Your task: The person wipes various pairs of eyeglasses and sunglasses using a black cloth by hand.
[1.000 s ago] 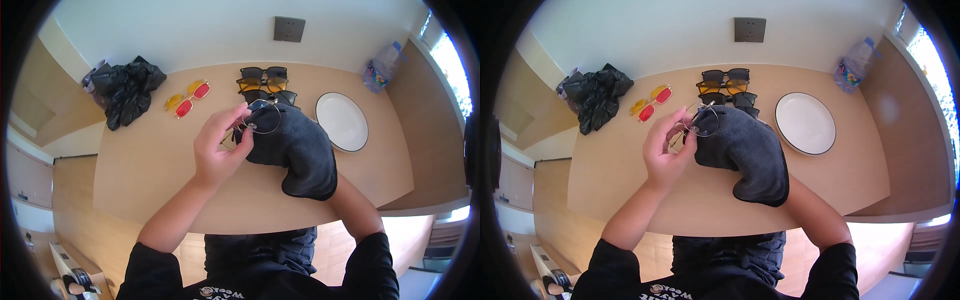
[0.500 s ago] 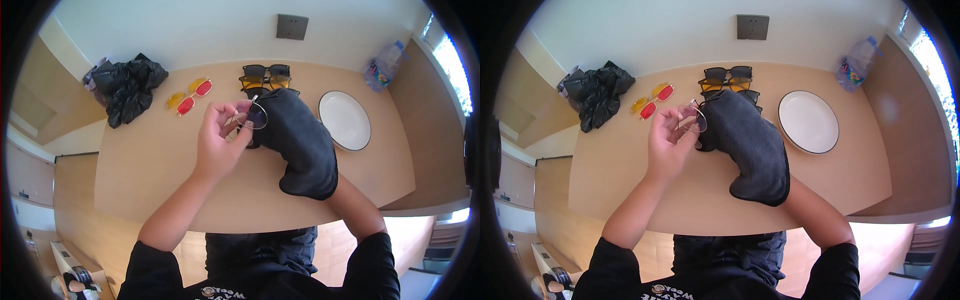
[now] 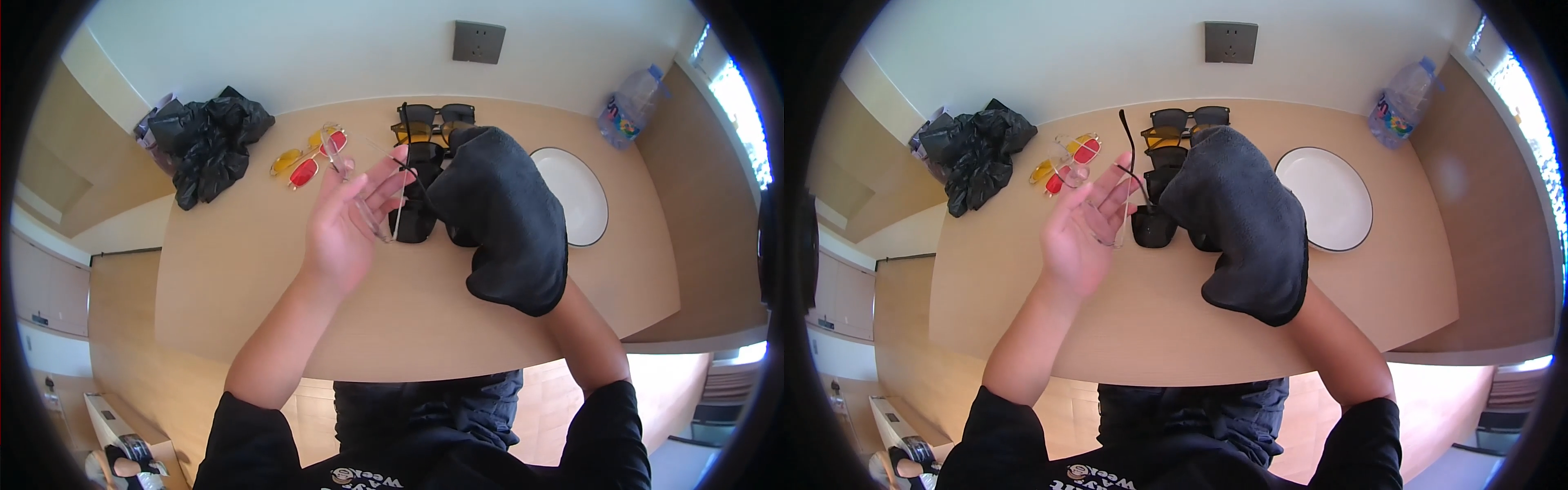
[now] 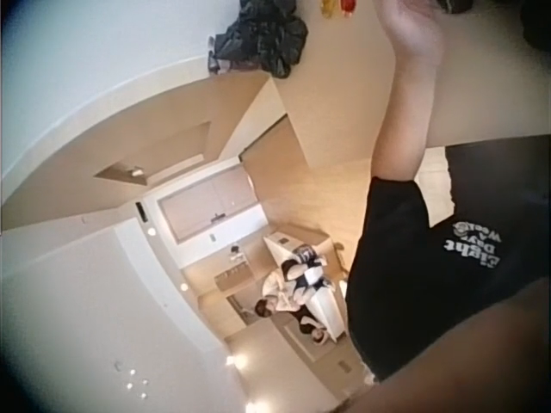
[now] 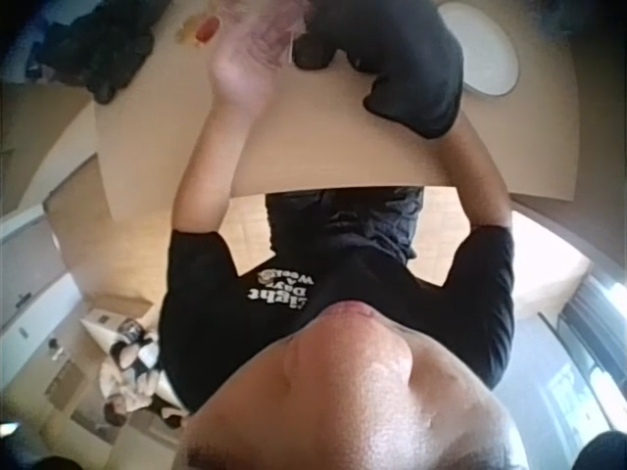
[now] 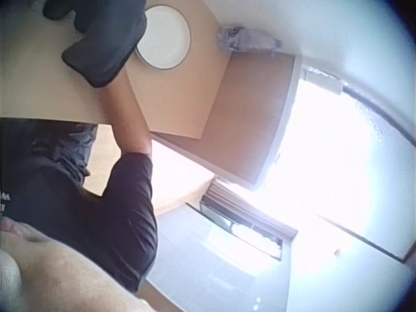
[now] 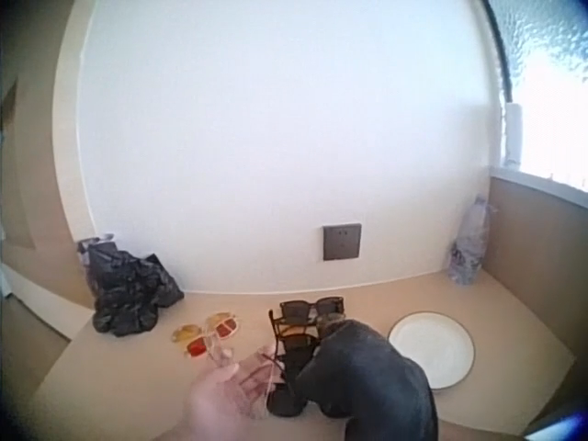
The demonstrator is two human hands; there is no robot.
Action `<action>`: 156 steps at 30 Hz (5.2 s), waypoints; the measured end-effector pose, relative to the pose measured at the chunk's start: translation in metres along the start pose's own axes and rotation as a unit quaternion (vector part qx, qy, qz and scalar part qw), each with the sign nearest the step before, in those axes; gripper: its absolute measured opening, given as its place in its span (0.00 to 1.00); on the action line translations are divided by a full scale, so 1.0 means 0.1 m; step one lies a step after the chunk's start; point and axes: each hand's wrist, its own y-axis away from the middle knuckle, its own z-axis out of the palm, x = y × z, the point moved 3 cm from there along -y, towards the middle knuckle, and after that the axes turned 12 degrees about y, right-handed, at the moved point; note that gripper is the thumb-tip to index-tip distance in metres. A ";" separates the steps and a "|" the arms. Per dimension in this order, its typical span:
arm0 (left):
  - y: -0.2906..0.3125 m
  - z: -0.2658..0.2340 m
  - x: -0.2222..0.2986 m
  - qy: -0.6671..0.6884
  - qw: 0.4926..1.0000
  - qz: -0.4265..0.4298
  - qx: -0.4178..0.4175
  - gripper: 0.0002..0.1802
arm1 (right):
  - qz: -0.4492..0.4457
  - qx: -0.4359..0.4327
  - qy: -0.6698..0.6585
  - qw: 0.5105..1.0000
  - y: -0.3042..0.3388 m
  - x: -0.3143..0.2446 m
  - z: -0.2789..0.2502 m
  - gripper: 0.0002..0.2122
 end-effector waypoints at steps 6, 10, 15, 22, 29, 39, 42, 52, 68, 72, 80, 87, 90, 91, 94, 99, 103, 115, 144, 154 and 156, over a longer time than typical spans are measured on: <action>-0.02 0.02 -0.06 -0.092 0.995 0.009 -0.022 0.10 | 0.085 -0.074 -0.159 0.981 0.07 0.07 0.03 0.25; -0.02 0.12 -0.07 -0.112 0.993 -0.002 -0.024 0.12 | 0.064 -0.076 -0.124 0.987 0.10 0.12 0.00 0.25; 0.01 0.08 -0.10 -0.236 0.971 -0.003 -0.035 0.20 | -0.053 -0.066 0.079 0.993 0.07 0.15 -0.08 0.26; 0.03 0.14 -0.10 -0.282 0.957 -0.005 -0.060 0.19 | 0.008 -0.076 0.077 0.994 0.12 0.01 -0.25 0.28; 0.02 0.12 -0.15 -0.284 0.956 -0.030 -0.068 0.20 | -0.025 -0.006 0.143 0.989 0.02 0.06 -0.39 0.26; 0.02 0.04 -0.15 -0.177 0.979 -0.090 -0.036 0.16 | 0.139 0.024 -0.118 0.983 0.11 0.15 -0.24 0.25; 0.04 0.09 -0.13 -0.197 0.968 -0.115 -0.103 0.20 | 0.072 -0.003 -0.046 0.996 0.11 0.18 -0.28 0.23; 0.10 0.14 -0.24 -0.246 0.951 -0.114 -0.148 0.25 | -0.152 0.014 0.302 0.941 -0.04 -0.05 -0.35 0.20; 0.11 0.21 -0.20 -0.512 0.824 0.067 -0.233 0.38 | -0.149 -0.056 0.334 0.929 0.01 -0.16 -0.35 0.33; 0.07 0.22 -0.13 -0.519 0.817 0.135 -0.211 0.41 | -0.092 -0.094 0.347 0.928 0.05 -0.14 -0.41 0.35; -0.01 0.14 0.04 -0.508 0.817 0.145 -0.233 0.44 | -0.135 -0.061 0.401 0.904 0.05 -0.24 -0.42 0.30; -0.02 0.13 0.21 -0.543 0.802 0.090 -0.233 0.39 | 0.008 -0.081 0.303 0.950 0.14 -0.11 -0.43 0.28; -0.04 0.02 0.24 -0.497 0.843 0.074 -0.192 0.38 | -0.123 -0.049 0.414 0.900 0.12 -0.12 -0.44 0.30; -0.05 -0.01 0.26 -0.498 0.842 0.075 -0.192 0.38 | -0.125 -0.048 0.414 0.900 0.11 -0.14 -0.43 0.30; -0.07 -0.07 0.25 -0.457 0.871 0.051 -0.172 0.39 | -0.114 -0.004 0.407 0.906 0.10 -0.20 -0.44 0.29; -0.12 -0.10 0.23 -0.348 0.934 0.022 -0.082 0.36 | -0.141 0.084 0.418 0.894 0.11 -0.14 -0.50 0.25; -0.13 -0.11 0.21 -0.218 0.975 0.008 -0.033 0.30 | -0.154 0.009 0.433 0.888 0.07 -0.11 -0.49 0.26; 0.03 0.12 0.07 -0.425 0.861 0.155 -0.231 0.26 | -0.220 0.031 0.428 0.876 -0.01 -0.17 -0.51 0.23; 0.28 0.38 -0.09 -0.121 0.975 0.039 -0.185 0.29 | -0.124 0.034 0.312 0.941 0.01 -0.20 -0.09 0.32; 0.27 0.27 -0.28 -0.482 0.834 0.239 -0.120 0.23 | -0.052 0.007 0.166 0.985 0.29 -0.21 0.09 0.43; 0.23 0.26 -0.24 -0.575 0.738 0.322 -0.146 0.23 | -0.024 -0.034 0.141 0.989 0.28 -0.14 0.07 0.43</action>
